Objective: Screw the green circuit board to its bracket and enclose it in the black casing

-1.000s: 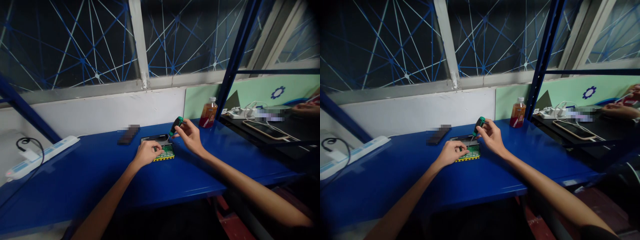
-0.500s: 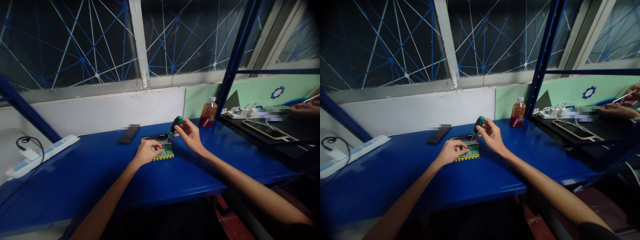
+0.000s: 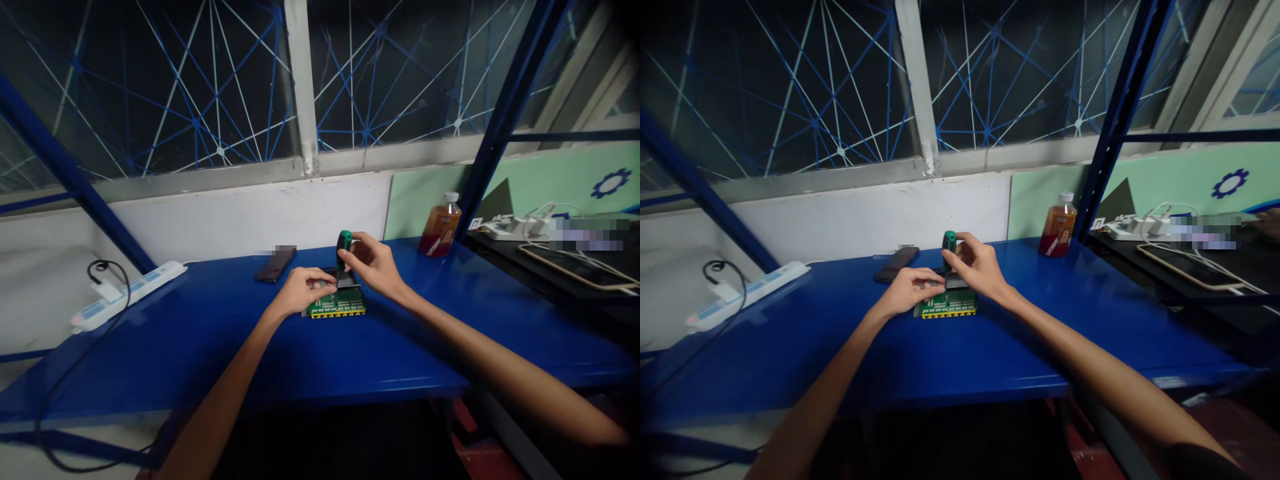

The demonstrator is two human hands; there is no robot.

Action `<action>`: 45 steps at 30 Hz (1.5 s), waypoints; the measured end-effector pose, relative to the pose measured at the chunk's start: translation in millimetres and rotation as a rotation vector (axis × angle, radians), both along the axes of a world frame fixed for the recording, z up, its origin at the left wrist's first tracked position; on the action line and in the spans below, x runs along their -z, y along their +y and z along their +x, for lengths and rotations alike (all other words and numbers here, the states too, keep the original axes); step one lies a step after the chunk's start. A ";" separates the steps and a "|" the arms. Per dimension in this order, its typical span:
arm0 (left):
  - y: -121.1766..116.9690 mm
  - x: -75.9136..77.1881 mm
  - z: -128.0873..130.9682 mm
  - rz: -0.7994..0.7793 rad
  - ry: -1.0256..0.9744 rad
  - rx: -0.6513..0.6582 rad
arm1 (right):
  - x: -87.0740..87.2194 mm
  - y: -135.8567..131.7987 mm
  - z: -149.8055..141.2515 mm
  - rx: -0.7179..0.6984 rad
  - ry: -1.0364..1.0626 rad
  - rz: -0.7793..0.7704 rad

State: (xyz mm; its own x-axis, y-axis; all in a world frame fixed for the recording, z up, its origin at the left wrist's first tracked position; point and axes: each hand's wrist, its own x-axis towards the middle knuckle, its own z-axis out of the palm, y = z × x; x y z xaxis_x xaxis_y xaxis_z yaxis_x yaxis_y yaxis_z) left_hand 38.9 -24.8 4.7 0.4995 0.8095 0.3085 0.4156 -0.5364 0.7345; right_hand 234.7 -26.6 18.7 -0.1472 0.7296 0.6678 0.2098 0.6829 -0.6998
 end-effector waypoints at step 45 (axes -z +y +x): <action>1.2 9.4 6.5 0.025 0.230 0.033 | 5.8 -11.0 1.8 0.025 -0.293 0.089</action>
State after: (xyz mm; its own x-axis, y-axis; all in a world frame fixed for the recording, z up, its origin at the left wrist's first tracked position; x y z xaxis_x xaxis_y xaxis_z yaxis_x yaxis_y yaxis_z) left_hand 45.4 -23.6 -4.8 0.5850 0.7852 0.2030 0.5527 -0.5692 0.6087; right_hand 236.5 -37.6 12.9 -0.3260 0.6760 0.6609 0.4111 0.7309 -0.5448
